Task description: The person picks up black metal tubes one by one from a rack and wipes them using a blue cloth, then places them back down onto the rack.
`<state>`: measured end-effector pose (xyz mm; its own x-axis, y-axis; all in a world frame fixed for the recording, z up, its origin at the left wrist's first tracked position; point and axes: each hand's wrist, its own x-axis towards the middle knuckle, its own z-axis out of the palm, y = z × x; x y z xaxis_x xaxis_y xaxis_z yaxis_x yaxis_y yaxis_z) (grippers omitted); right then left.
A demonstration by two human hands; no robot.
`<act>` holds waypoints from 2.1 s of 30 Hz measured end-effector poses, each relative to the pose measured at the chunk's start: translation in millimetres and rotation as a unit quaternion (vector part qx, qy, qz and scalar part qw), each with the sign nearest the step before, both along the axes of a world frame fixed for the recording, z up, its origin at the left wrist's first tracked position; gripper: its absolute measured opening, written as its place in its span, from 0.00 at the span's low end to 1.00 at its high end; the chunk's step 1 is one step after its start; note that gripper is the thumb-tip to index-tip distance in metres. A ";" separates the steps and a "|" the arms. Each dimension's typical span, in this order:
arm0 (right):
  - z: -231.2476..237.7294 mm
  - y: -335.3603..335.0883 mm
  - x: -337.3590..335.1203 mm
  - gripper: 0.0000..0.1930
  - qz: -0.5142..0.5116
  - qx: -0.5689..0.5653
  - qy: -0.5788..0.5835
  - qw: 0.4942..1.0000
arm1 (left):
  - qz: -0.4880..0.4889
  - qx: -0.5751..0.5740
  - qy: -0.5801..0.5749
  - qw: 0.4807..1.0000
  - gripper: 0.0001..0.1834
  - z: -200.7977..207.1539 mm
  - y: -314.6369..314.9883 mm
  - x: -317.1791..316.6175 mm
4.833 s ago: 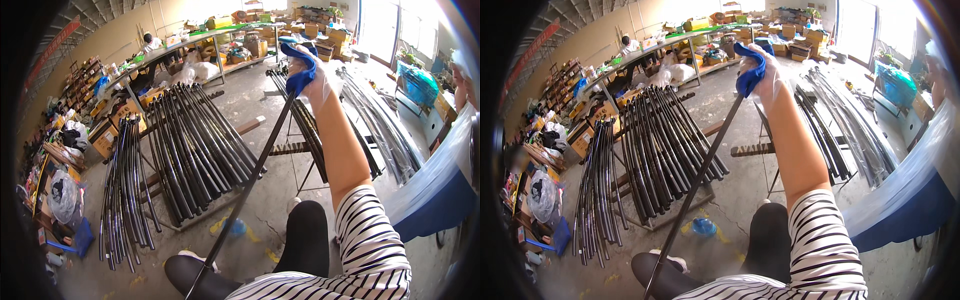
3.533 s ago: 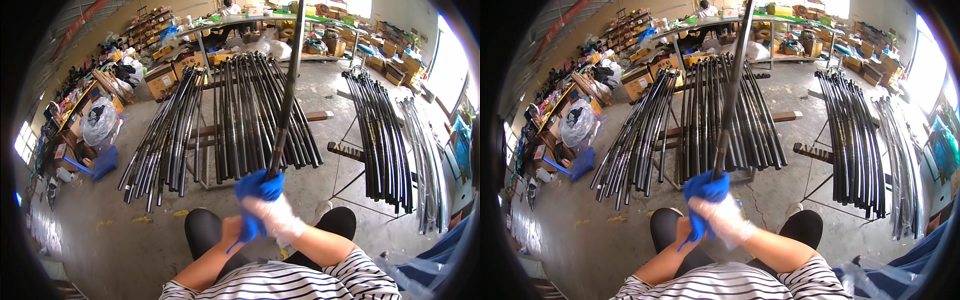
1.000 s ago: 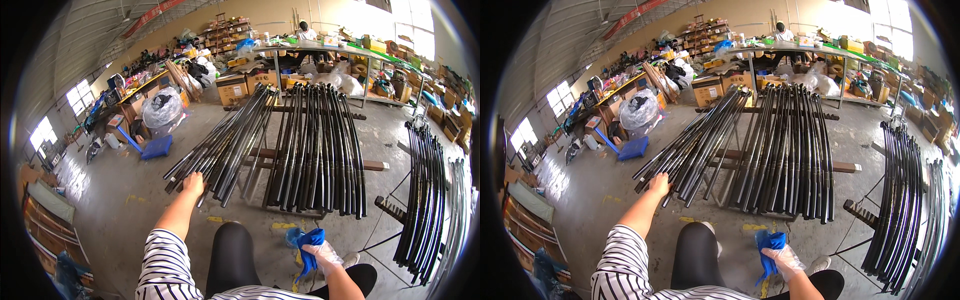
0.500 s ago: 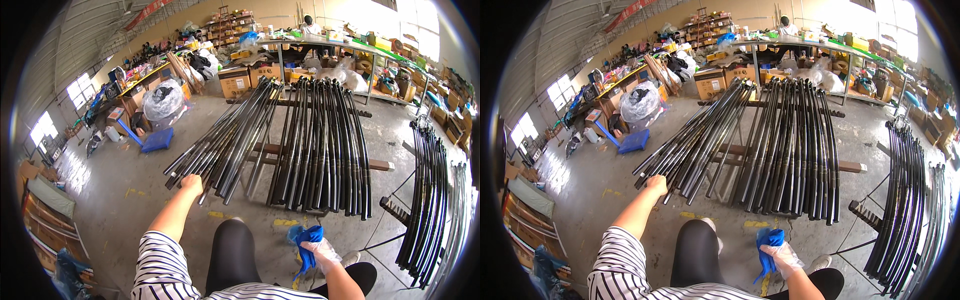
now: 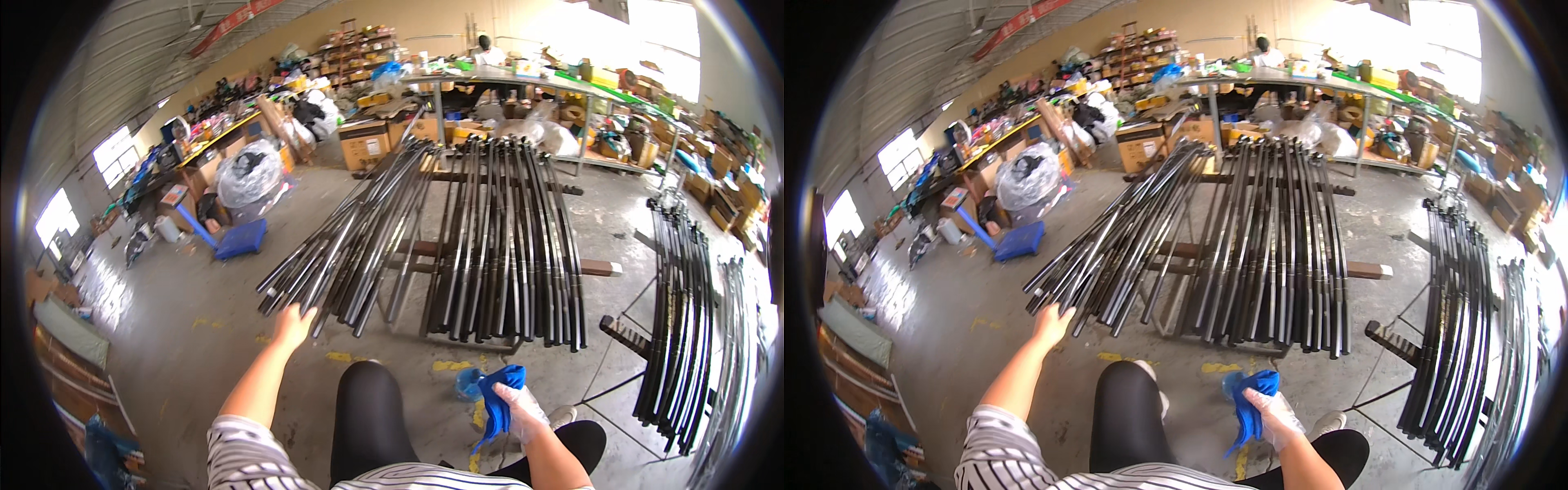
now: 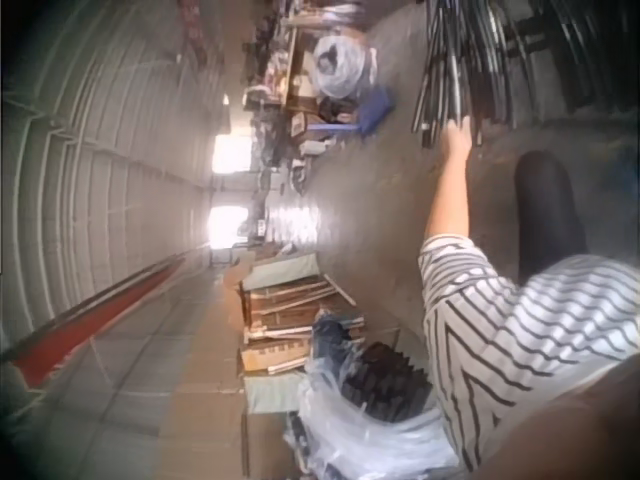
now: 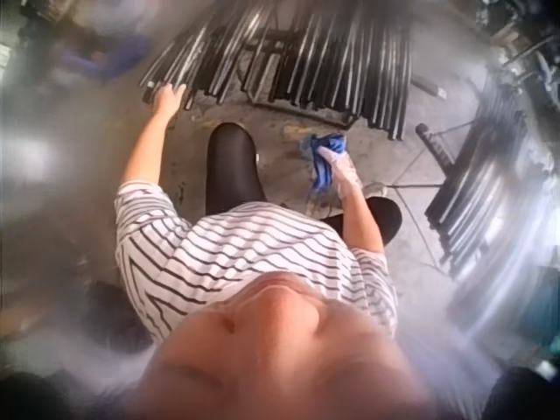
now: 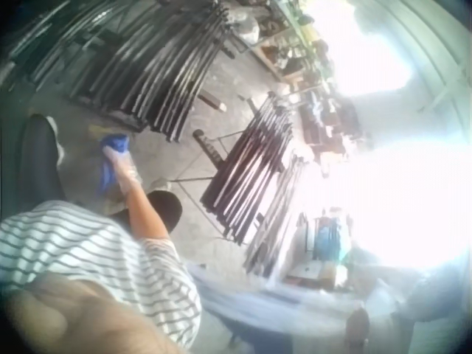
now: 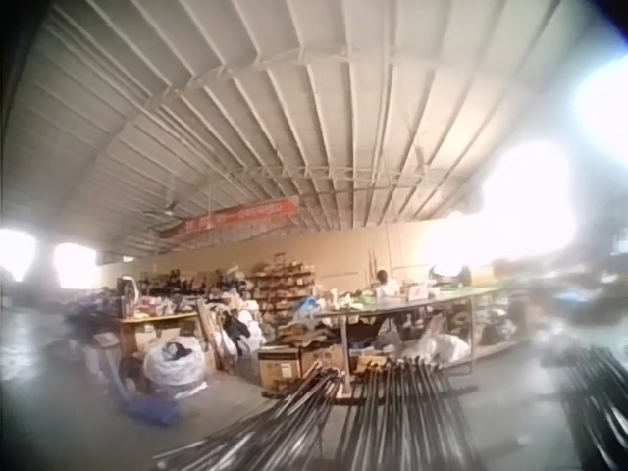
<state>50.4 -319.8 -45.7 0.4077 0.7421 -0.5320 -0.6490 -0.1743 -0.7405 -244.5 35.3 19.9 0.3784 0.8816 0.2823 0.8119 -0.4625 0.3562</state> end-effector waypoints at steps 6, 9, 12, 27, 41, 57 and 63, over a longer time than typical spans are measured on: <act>57.8 -11.1 40.0 0.25 -0.151 0.259 0.115 0.947 | -0.100 -0.125 -0.131 0.978 0.22 -12.7 -88.9 -44.4; 119.0 -10.7 82.9 0.30 -0.175 0.372 0.075 0.909 | -0.187 -0.190 -0.067 0.962 0.20 -37.9 -123.7 -70.7; 167.6 -24.5 146.4 0.26 -0.248 0.409 -0.061 0.876 | -0.268 -0.214 -0.061 0.937 0.17 -81.7 -131.6 -90.3; 274.4 -89.4 222.4 0.16 -0.221 0.475 -0.078 0.848 | -0.044 -0.196 0.186 0.962 0.22 -82.9 -138.1 -144.6; 251.1 -27.2 139.3 0.17 -0.173 0.458 -0.020 0.872 | -0.083 -0.302 0.172 0.934 0.24 -98.8 -142.6 -157.1; 196.5 36.7 50.6 0.16 -0.237 0.339 0.078 0.907 | -0.142 -0.334 0.084 0.928 0.19 -91.0 -160.6 -93.1; 167.9 52.5 -9.2 0.08 -0.193 0.313 0.001 0.930 | -0.233 -0.430 0.008 0.872 0.20 -74.3 -199.0 -5.0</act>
